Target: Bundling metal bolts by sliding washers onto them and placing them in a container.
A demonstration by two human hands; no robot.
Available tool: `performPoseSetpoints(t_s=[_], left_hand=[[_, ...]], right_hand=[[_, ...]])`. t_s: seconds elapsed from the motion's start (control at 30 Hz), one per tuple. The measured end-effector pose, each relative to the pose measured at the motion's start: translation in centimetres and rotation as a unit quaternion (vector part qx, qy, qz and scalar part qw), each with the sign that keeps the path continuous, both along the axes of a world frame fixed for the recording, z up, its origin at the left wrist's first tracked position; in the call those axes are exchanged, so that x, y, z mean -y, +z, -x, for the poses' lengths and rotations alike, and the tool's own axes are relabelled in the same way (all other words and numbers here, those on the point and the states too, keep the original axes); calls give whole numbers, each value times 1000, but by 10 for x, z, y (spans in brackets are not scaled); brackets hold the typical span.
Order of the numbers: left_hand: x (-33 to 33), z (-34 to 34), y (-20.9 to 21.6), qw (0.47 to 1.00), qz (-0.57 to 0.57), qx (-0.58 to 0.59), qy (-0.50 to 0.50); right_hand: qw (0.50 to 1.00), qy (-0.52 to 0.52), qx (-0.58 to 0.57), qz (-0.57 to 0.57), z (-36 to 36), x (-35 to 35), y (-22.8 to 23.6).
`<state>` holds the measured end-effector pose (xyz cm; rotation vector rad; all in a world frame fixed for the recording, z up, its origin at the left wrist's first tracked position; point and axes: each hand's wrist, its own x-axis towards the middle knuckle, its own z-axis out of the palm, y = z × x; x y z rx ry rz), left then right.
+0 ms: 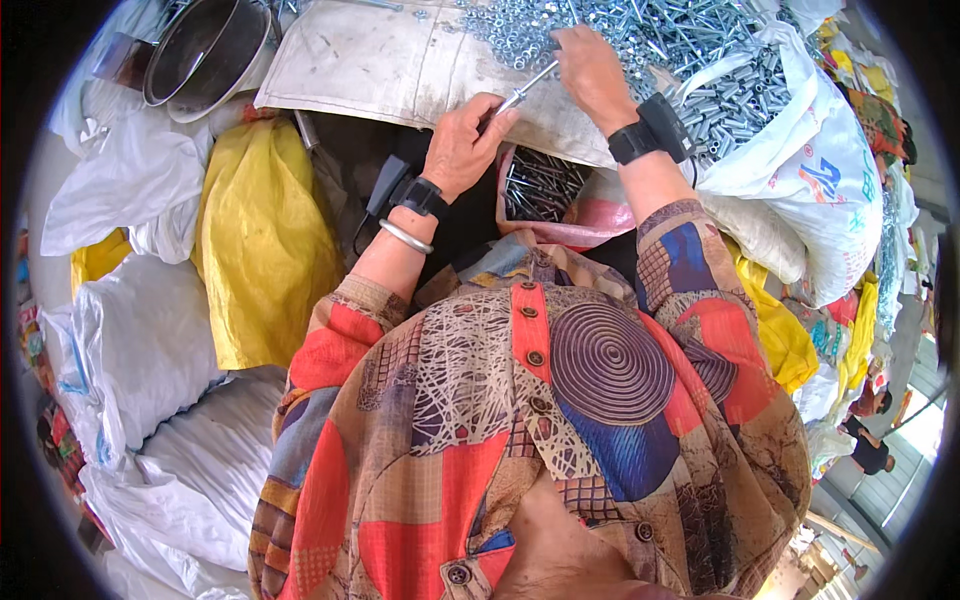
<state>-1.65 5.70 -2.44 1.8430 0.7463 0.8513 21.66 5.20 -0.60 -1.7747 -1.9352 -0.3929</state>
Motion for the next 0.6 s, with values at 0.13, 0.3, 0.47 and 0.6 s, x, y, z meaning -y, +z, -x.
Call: performPoseSetpoints(t_s=[0.13, 0.3, 0.47, 0.6], left_hand=[[-1, -1, 0, 1000, -6, -2, 5], [-7, -3, 1, 1000, -10, -2, 12], [-6, -5, 0, 1000, -15, 24, 7], [-8, -3, 0, 1000, -4, 11, 2]], right_hand=[[999, -21, -10, 33, 2, -2, 3], [998, 22, -45, 26, -10, -8, 9], [867, 30, -489, 92, 0, 14, 25], [751, 111, -641, 114, 17, 34, 33]])
